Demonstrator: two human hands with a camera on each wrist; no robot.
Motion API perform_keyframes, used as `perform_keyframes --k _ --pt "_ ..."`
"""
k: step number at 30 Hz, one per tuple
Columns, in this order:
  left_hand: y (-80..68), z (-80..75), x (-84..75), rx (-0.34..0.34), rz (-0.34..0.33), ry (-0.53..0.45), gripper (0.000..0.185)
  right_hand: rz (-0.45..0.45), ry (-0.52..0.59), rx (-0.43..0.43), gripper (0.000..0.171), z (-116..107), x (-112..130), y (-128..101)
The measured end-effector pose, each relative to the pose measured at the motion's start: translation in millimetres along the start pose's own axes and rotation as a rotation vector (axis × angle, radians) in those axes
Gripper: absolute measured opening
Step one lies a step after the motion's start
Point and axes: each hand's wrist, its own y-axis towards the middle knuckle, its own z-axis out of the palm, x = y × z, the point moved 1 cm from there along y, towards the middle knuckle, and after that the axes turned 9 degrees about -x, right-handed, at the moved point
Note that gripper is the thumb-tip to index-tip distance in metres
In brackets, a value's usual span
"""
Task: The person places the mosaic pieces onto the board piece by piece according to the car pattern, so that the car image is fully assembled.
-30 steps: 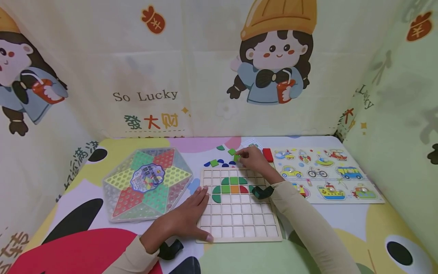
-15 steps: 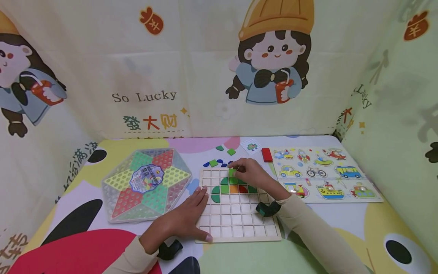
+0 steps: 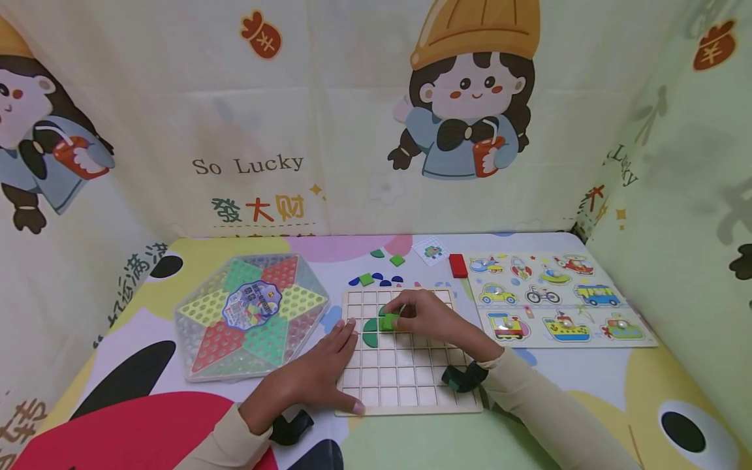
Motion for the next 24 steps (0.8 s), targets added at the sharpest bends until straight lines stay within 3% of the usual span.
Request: perform_keyframes --k 14,24 --pt "-0.8 0.0 1.1 0.003 0.012 -0.005 0.119 0.007 0.0 0.086 0.02 13.6 2.6 -6.3" --pt "-0.8 -1.1 1.9 -0.005 0.019 0.002 0.119 0.043 -0.03 0.082 0.019 17.4 1.5 -5.7"
